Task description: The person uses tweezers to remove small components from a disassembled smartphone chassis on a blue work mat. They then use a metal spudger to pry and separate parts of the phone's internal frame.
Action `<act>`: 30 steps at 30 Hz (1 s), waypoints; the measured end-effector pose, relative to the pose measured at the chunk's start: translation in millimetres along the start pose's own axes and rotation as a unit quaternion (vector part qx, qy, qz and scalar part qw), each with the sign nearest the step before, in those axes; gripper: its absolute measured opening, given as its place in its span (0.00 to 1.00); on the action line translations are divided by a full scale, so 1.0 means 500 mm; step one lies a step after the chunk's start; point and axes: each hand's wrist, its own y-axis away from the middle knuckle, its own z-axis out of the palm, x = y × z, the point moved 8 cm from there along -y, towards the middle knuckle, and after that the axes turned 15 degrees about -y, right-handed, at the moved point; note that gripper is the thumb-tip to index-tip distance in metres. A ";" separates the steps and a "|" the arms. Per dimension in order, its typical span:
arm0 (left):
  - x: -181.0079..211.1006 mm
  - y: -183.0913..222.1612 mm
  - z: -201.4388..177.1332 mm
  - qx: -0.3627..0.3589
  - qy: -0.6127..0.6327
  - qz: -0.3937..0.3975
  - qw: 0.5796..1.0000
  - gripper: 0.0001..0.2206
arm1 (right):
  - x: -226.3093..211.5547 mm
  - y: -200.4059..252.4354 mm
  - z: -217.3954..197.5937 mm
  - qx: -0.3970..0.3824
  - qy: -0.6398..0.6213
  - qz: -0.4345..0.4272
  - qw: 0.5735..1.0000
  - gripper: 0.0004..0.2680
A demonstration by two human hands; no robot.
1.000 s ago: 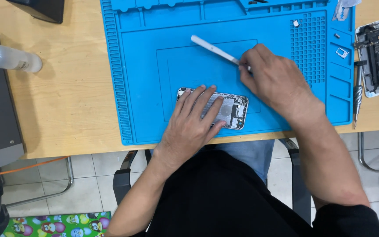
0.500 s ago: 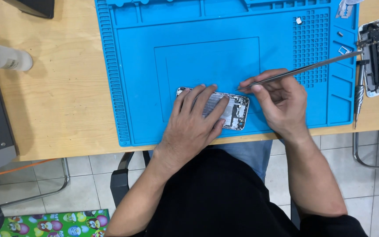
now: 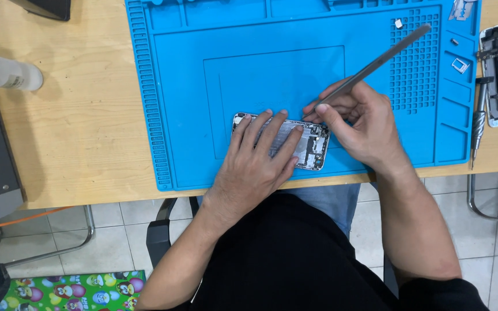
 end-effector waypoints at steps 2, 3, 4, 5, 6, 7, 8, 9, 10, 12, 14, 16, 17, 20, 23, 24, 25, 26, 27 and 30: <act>0.001 0.000 0.000 0.000 -0.001 0.002 1.000 0.19 | 0.010 -0.008 -0.004 -0.008 -0.018 0.023 1.000 0.06; 0.002 0.000 0.000 0.000 -0.001 0.001 1.000 0.19 | 0.017 -0.011 -0.005 -0.014 -0.031 0.037 0.999 0.06; 0.001 0.001 0.000 -0.001 -0.003 -0.001 1.000 0.19 | 0.024 -0.016 -0.004 -0.022 -0.044 0.051 0.998 0.06; 0.000 0.000 0.000 -0.002 -0.004 -0.001 1.000 0.19 | 0.023 -0.019 -0.006 -0.023 -0.045 0.050 0.997 0.06; 0.001 0.000 0.000 -0.002 -0.005 0.000 1.000 0.19 | 0.027 -0.021 -0.005 -0.028 -0.039 0.061 0.997 0.06; 0.002 0.000 0.000 -0.002 -0.007 0.000 1.000 0.19 | 0.031 -0.022 -0.005 -0.034 -0.033 0.072 0.996 0.06; 0.002 0.000 0.000 -0.001 -0.007 0.001 1.000 0.19 | 0.026 -0.026 -0.004 -0.034 -0.033 0.072 0.996 0.06; 0.002 0.000 0.000 -0.001 -0.008 0.001 1.000 0.19 | 0.024 -0.029 -0.001 -0.040 -0.027 0.081 0.996 0.06; 0.002 -0.001 0.000 0.000 -0.008 0.001 1.000 0.19 | 0.023 -0.031 0.001 -0.045 -0.021 0.091 0.995 0.05; 0.003 -0.001 -0.003 0.002 -0.009 0.003 1.000 0.18 | 0.010 -0.040 0.006 -0.058 -0.004 0.093 0.994 0.05; 0.005 -0.001 -0.004 0.003 -0.011 0.007 1.000 0.18 | 0.005 -0.042 0.013 -0.071 0.013 0.094 0.993 0.06; 0.004 -0.001 -0.003 0.000 -0.003 0.003 1.000 0.18 | -0.006 -0.044 0.014 -0.058 0.007 0.058 0.997 0.05; 0.003 -0.002 -0.004 0.001 -0.003 0.003 1.000 0.18 | -0.001 -0.034 0.018 -0.057 0.007 0.058 0.997 0.05; 0.001 -0.002 -0.006 0.001 -0.004 0.002 1.000 0.18 | -0.013 -0.009 0.017 -0.017 0.027 -0.011 0.999 0.06; 0.001 -0.001 -0.008 0.006 -0.005 0.002 1.000 0.17 | -0.031 0.017 0.027 -0.008 0.091 -0.082 0.992 0.05; 0.001 -0.001 -0.008 0.009 -0.003 0.003 1.000 0.17 | -0.037 0.024 0.029 -0.008 0.112 -0.114 0.987 0.04; 0.001 -0.001 -0.008 0.013 -0.001 0.004 1.000 0.17 | -0.042 0.031 0.031 -0.008 0.134 -0.146 0.980 0.03; 0.001 -0.001 -0.008 0.013 -0.001 0.003 1.000 0.17 | -0.043 0.031 0.032 -0.008 0.133 -0.145 0.980 0.03; 0.001 -0.001 -0.008 0.015 0.002 0.001 1.000 0.17 | -0.044 0.031 0.035 -0.013 0.137 -0.144 0.980 0.03; 0.001 0.000 -0.007 0.017 0.003 0.001 1.000 0.17 | -0.036 0.028 0.026 -0.004 0.089 -0.105 0.991 0.04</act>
